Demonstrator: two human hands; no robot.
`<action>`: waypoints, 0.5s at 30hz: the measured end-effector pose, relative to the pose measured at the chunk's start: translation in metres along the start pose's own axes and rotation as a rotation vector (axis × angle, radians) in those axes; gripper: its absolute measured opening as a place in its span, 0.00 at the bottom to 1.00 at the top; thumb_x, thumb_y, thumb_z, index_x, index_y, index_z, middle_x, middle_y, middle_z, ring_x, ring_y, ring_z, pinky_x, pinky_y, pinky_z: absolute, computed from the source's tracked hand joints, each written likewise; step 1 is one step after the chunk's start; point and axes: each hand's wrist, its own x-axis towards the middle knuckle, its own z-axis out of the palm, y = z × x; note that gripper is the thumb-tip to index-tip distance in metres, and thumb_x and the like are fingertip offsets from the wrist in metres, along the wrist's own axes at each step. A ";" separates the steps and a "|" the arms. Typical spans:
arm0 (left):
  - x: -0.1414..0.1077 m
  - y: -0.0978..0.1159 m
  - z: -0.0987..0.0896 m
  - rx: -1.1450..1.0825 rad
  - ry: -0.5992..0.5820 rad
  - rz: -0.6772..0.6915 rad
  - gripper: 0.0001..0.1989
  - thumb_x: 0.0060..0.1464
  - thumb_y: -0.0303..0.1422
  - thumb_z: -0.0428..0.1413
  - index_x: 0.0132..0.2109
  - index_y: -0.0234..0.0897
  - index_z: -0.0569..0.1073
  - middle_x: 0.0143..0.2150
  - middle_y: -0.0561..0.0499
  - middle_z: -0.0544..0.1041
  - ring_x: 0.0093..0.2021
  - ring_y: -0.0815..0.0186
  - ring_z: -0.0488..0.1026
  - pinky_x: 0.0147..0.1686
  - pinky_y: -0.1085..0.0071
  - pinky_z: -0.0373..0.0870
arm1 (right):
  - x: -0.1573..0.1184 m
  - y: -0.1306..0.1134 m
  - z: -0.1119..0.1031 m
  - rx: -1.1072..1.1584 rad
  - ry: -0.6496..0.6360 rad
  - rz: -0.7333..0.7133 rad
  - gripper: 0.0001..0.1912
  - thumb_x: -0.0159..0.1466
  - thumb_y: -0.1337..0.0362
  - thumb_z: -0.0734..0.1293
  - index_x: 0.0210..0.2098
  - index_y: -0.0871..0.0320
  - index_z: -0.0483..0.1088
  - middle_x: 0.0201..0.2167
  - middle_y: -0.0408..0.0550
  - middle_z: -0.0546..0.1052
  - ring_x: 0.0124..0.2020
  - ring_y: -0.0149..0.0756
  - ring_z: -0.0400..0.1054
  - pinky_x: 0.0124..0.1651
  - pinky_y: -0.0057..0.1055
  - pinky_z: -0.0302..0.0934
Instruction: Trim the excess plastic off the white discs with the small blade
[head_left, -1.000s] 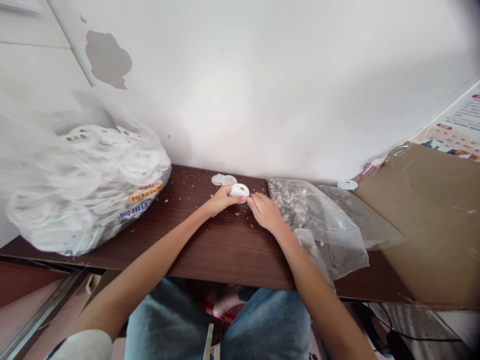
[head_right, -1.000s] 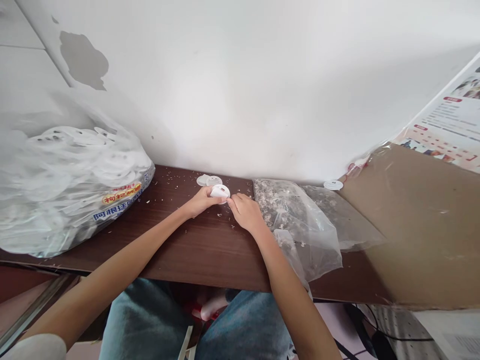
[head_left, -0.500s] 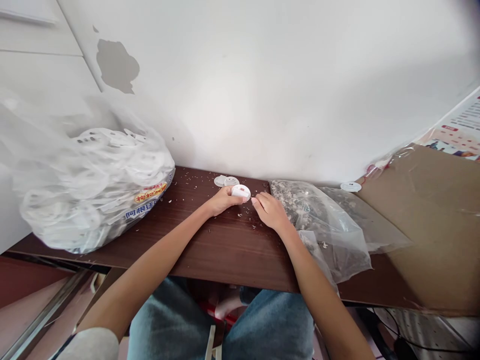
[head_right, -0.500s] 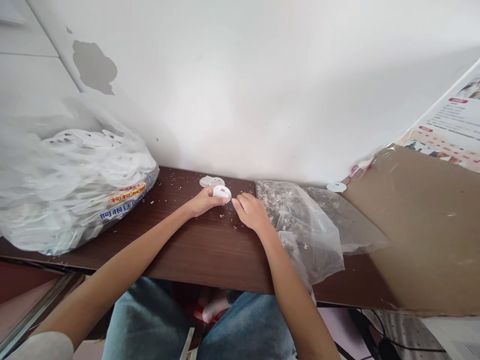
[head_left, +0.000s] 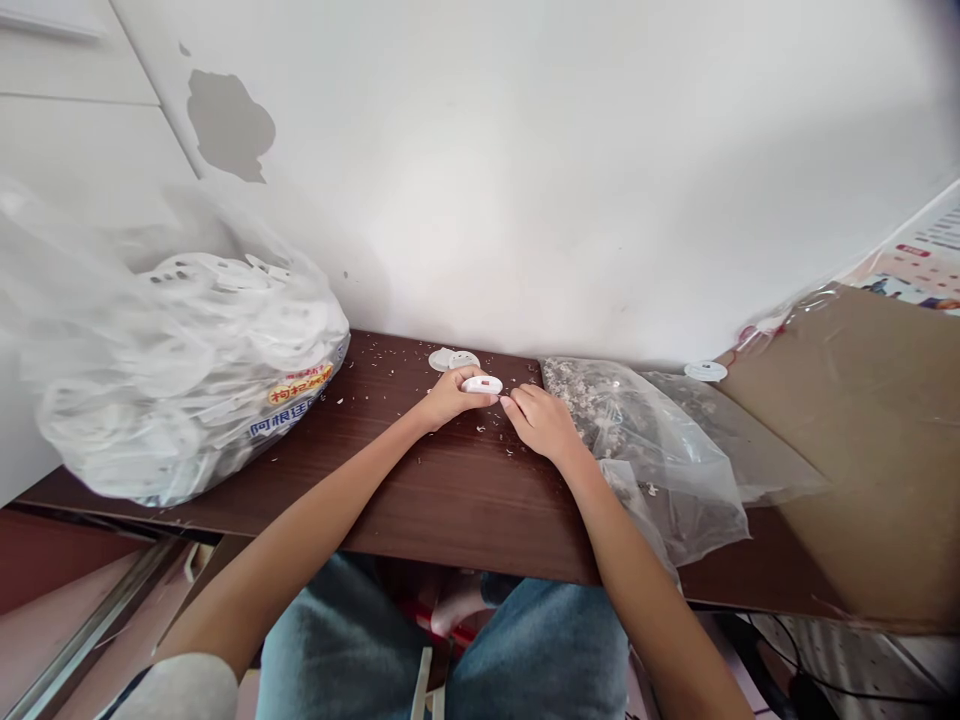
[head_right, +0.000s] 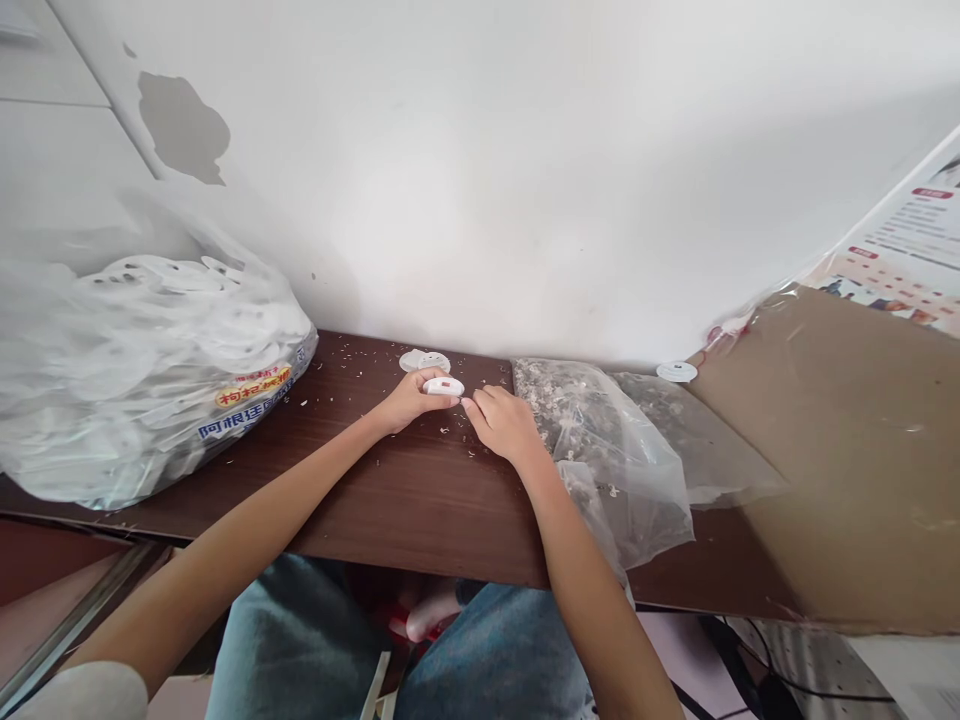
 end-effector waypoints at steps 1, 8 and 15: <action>0.000 -0.001 0.000 0.030 0.011 0.013 0.22 0.42 0.41 0.76 0.40 0.34 0.78 0.37 0.53 0.75 0.36 0.70 0.69 0.39 0.72 0.66 | 0.000 0.000 -0.001 -0.007 0.006 0.001 0.24 0.81 0.52 0.53 0.32 0.55 0.65 0.34 0.49 0.75 0.38 0.40 0.69 0.38 0.37 0.52; 0.004 -0.001 -0.007 -0.036 -0.065 -0.052 0.23 0.48 0.42 0.73 0.46 0.33 0.82 0.43 0.46 0.80 0.40 0.66 0.73 0.40 0.69 0.70 | 0.001 0.003 -0.003 0.009 0.031 0.039 0.25 0.81 0.51 0.54 0.31 0.55 0.64 0.32 0.49 0.73 0.37 0.40 0.68 0.37 0.36 0.50; 0.004 0.000 -0.006 -0.018 -0.017 -0.039 0.21 0.47 0.42 0.73 0.43 0.32 0.82 0.41 0.46 0.80 0.38 0.65 0.73 0.36 0.70 0.70 | 0.002 -0.008 0.000 0.162 -0.009 0.144 0.24 0.81 0.49 0.52 0.31 0.54 0.60 0.33 0.47 0.72 0.36 0.39 0.67 0.37 0.35 0.50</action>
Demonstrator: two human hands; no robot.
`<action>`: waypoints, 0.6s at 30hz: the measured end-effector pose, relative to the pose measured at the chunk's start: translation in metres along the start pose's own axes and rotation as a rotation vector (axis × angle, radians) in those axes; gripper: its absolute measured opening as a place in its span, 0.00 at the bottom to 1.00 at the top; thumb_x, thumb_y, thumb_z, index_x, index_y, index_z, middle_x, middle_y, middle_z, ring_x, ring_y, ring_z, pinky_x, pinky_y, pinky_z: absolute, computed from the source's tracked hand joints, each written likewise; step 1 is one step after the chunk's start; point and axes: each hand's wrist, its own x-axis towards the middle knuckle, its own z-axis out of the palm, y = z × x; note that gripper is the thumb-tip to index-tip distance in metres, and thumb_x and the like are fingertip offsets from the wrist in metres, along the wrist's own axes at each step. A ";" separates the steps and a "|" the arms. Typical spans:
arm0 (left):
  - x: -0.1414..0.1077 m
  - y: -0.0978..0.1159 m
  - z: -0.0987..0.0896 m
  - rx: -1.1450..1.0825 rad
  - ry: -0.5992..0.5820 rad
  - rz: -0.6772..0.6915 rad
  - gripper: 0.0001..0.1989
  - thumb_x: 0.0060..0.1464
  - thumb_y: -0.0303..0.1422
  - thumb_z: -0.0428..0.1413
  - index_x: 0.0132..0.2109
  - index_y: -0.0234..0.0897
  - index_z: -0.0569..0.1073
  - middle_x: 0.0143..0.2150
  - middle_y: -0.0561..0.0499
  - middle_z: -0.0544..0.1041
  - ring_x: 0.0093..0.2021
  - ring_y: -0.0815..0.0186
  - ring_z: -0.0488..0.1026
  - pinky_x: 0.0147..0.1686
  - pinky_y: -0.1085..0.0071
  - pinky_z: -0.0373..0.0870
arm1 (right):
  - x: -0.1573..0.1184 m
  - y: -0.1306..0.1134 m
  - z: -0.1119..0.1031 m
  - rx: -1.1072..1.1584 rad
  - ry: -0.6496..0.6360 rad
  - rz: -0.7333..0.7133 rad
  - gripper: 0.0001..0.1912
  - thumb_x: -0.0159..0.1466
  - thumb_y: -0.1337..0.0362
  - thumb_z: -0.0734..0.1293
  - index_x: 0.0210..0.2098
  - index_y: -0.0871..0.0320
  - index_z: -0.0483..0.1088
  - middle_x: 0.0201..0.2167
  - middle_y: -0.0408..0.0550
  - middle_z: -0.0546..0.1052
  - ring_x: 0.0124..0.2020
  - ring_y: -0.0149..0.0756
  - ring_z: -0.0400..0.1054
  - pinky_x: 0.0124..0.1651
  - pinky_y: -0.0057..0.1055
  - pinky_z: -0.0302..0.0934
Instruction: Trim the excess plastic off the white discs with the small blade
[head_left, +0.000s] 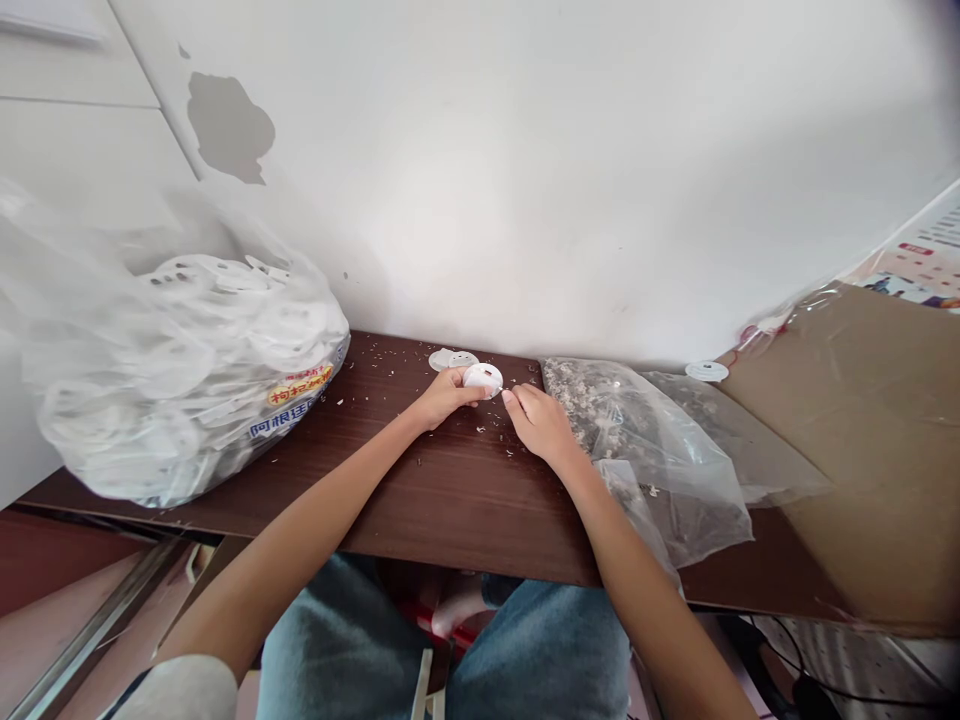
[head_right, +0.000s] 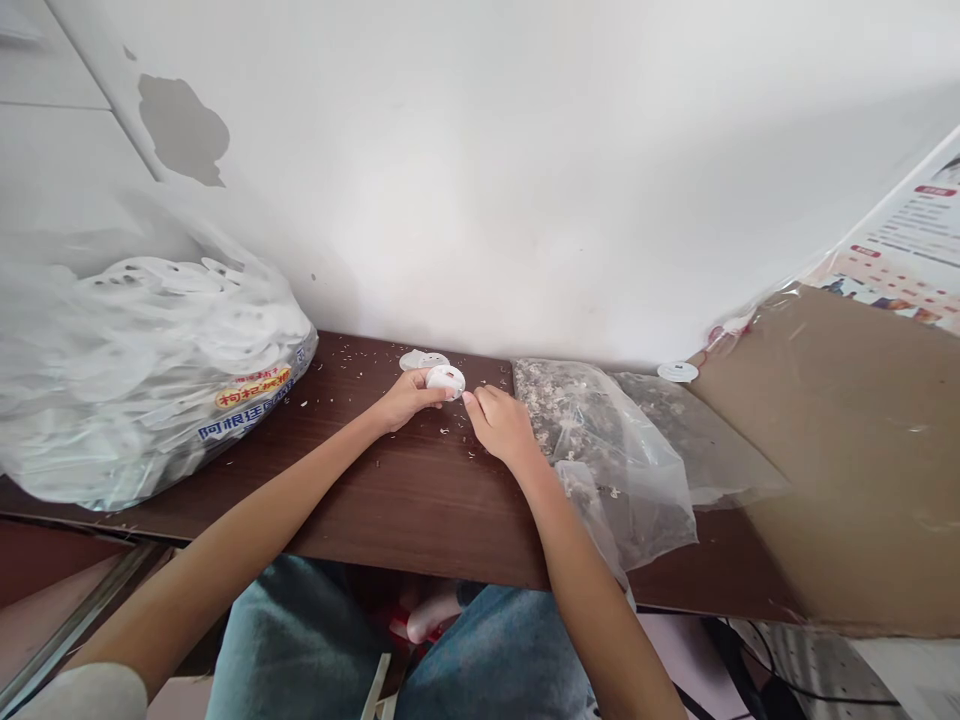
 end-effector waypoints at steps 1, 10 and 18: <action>0.000 0.000 0.001 0.019 0.014 0.019 0.21 0.48 0.43 0.72 0.44 0.33 0.82 0.41 0.47 0.80 0.38 0.65 0.73 0.35 0.70 0.70 | 0.000 -0.001 0.000 0.015 -0.006 0.013 0.24 0.81 0.49 0.52 0.32 0.54 0.59 0.33 0.47 0.72 0.36 0.39 0.67 0.37 0.35 0.51; -0.002 0.003 0.000 0.377 0.147 0.302 0.14 0.58 0.42 0.65 0.44 0.35 0.81 0.42 0.47 0.80 0.43 0.61 0.76 0.46 0.65 0.73 | 0.001 0.000 0.000 0.101 -0.009 0.116 0.21 0.78 0.50 0.55 0.32 0.53 0.59 0.34 0.46 0.72 0.34 0.39 0.66 0.37 0.35 0.52; -0.011 0.000 0.009 0.686 0.167 0.513 0.10 0.63 0.36 0.61 0.48 0.37 0.79 0.43 0.48 0.82 0.42 0.62 0.77 0.45 0.67 0.73 | 0.008 -0.001 0.009 0.486 0.095 0.217 0.11 0.68 0.54 0.67 0.40 0.54 0.75 0.32 0.45 0.75 0.33 0.39 0.67 0.39 0.35 0.60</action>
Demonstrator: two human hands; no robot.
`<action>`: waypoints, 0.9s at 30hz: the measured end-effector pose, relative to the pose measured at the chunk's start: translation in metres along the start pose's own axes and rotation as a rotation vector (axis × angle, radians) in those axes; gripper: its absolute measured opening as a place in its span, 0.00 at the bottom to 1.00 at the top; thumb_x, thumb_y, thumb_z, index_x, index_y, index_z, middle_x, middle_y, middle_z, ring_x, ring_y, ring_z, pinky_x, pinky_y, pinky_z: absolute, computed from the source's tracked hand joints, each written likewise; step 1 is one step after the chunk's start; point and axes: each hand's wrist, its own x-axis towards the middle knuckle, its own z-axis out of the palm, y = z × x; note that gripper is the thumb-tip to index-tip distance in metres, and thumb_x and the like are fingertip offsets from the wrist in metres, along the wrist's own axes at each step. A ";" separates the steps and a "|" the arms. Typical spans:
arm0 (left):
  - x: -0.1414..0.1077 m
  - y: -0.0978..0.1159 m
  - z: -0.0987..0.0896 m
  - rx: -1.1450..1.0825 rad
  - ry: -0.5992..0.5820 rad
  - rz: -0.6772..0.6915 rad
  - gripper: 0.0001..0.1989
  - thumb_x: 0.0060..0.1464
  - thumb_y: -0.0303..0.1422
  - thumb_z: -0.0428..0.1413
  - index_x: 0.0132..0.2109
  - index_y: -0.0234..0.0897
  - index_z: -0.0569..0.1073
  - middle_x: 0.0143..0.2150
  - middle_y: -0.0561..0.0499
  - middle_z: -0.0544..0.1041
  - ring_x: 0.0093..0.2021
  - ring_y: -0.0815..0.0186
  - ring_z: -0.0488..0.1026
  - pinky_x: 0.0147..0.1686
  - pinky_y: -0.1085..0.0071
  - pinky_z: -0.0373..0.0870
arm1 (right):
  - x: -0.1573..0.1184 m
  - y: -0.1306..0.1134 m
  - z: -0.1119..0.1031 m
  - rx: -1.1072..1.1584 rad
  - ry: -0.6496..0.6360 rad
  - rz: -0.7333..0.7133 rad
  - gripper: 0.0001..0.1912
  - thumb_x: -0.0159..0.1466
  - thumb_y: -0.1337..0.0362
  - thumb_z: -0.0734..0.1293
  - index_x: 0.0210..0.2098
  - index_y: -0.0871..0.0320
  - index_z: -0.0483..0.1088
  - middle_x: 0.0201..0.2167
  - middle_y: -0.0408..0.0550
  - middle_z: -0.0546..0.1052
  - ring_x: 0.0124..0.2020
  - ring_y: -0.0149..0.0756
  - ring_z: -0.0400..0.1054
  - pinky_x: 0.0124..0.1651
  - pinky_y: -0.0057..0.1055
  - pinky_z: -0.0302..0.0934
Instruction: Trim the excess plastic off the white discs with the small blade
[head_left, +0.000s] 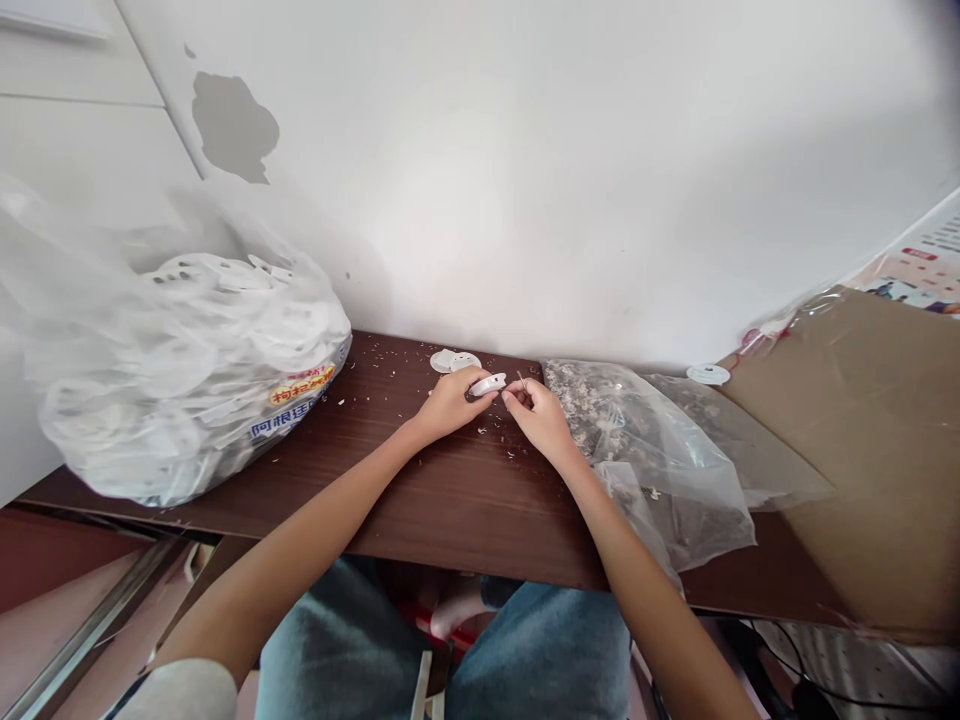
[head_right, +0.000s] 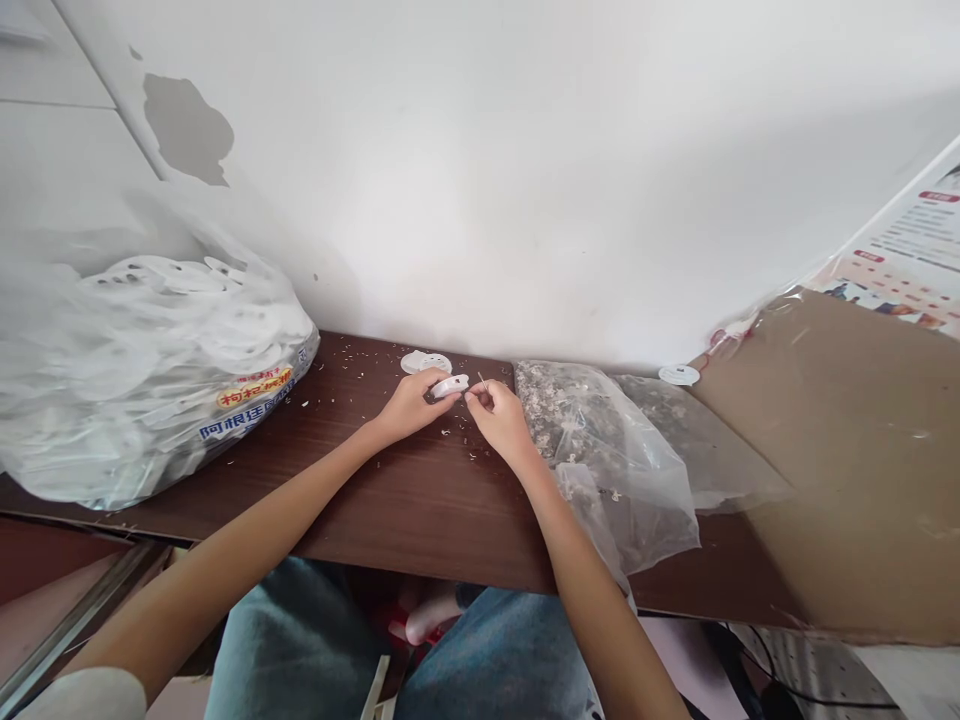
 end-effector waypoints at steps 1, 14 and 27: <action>-0.001 0.002 0.001 0.006 -0.009 -0.001 0.09 0.63 0.36 0.61 0.47 0.37 0.79 0.43 0.48 0.82 0.41 0.63 0.77 0.45 0.67 0.72 | 0.000 -0.001 0.001 0.021 0.000 0.014 0.11 0.68 0.54 0.67 0.40 0.54 0.75 0.33 0.45 0.76 0.33 0.39 0.68 0.39 0.35 0.61; -0.005 0.016 0.008 0.119 -0.064 0.016 0.12 0.65 0.32 0.56 0.54 0.38 0.75 0.51 0.43 0.80 0.53 0.55 0.76 0.55 0.61 0.70 | -0.003 -0.008 0.005 0.099 0.044 0.096 0.13 0.67 0.52 0.67 0.36 0.55 0.75 0.33 0.48 0.79 0.34 0.40 0.70 0.39 0.35 0.63; -0.005 0.012 0.013 0.147 -0.052 -0.018 0.10 0.66 0.33 0.55 0.52 0.38 0.74 0.48 0.44 0.79 0.49 0.55 0.75 0.50 0.62 0.69 | -0.004 -0.010 0.005 0.141 0.034 0.120 0.13 0.66 0.52 0.68 0.35 0.55 0.74 0.32 0.46 0.77 0.33 0.39 0.68 0.39 0.34 0.62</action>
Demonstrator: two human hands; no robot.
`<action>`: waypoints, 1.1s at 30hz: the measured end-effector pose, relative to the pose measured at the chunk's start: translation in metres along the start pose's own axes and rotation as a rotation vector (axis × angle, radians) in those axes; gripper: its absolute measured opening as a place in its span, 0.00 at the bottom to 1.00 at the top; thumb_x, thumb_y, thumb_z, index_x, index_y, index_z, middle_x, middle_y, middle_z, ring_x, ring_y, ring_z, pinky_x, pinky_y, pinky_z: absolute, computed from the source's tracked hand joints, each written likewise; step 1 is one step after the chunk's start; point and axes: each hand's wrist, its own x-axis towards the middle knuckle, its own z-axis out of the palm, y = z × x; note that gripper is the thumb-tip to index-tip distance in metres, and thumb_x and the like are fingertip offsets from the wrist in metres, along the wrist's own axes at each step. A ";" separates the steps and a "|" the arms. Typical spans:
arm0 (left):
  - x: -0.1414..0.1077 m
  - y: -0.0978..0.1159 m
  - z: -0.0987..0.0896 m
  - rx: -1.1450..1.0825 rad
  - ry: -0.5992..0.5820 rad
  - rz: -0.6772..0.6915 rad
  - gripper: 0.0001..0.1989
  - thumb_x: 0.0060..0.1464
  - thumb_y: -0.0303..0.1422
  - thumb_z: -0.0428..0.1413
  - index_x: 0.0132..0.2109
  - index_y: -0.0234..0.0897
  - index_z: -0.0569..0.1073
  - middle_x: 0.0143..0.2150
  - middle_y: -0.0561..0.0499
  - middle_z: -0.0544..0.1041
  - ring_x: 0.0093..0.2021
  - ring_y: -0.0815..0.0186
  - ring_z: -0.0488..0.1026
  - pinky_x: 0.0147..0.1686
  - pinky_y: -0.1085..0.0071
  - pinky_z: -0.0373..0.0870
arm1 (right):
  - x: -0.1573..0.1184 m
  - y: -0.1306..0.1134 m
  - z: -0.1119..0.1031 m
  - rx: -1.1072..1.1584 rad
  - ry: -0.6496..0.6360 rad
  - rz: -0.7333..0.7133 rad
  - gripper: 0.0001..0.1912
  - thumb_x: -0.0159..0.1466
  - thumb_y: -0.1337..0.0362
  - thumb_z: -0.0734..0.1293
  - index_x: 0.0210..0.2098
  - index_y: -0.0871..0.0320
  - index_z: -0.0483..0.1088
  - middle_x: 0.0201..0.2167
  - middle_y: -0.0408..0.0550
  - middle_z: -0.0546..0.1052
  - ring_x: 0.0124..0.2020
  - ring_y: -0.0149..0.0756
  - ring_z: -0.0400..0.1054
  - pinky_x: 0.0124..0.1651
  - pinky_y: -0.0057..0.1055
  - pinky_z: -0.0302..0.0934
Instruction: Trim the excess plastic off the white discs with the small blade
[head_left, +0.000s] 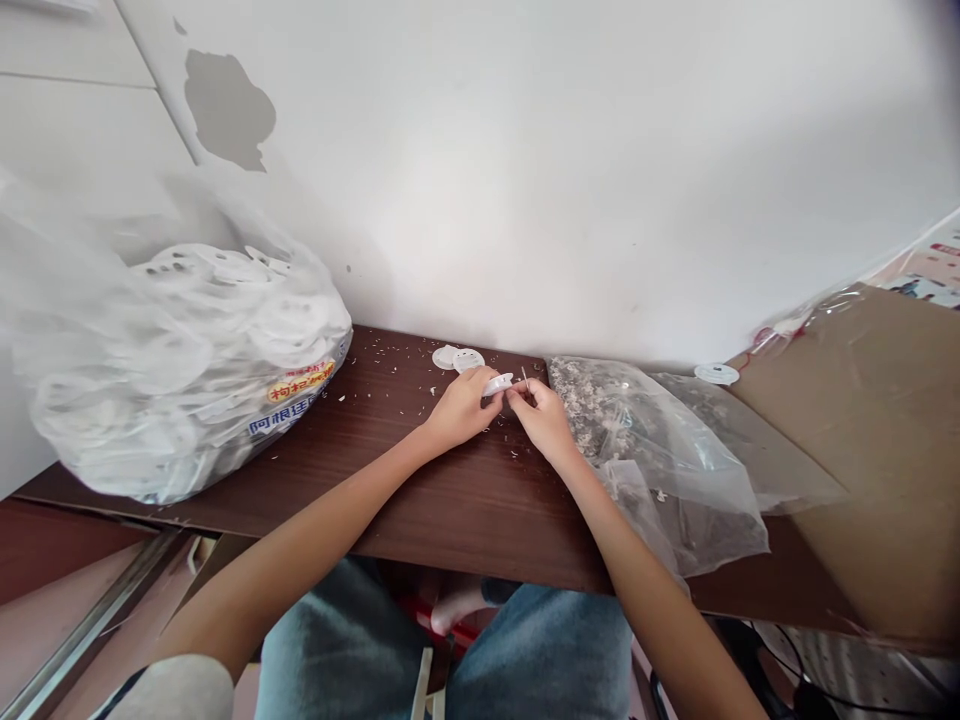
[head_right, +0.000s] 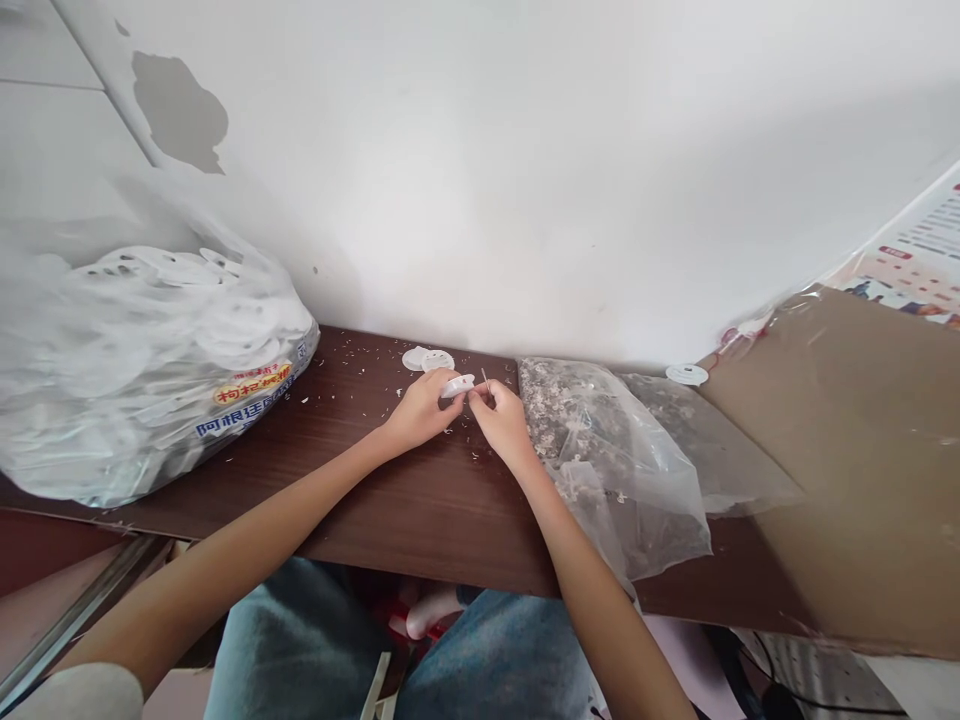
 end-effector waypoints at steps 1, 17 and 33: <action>0.000 0.000 0.000 -0.005 0.000 -0.014 0.10 0.65 0.33 0.56 0.52 0.37 0.74 0.49 0.43 0.79 0.49 0.55 0.75 0.50 0.62 0.69 | -0.001 -0.001 0.000 -0.014 0.001 -0.011 0.13 0.66 0.52 0.68 0.34 0.55 0.73 0.31 0.46 0.77 0.33 0.39 0.68 0.39 0.34 0.61; 0.013 -0.001 -0.015 -0.673 -0.115 -0.451 0.19 0.50 0.42 0.69 0.43 0.33 0.79 0.37 0.49 0.78 0.36 0.66 0.70 0.36 0.70 0.66 | 0.003 0.001 -0.022 -0.261 -0.111 -0.160 0.25 0.76 0.45 0.59 0.28 0.54 0.64 0.26 0.43 0.71 0.29 0.37 0.64 0.35 0.35 0.54; 0.012 -0.012 -0.020 -1.108 -0.389 -0.562 0.23 0.43 0.37 0.76 0.45 0.32 0.81 0.39 0.47 0.78 0.38 0.67 0.73 0.37 0.71 0.66 | -0.003 0.002 -0.024 -0.412 -0.257 -0.326 0.27 0.77 0.45 0.54 0.26 0.54 0.53 0.25 0.44 0.65 0.27 0.36 0.59 0.35 0.34 0.50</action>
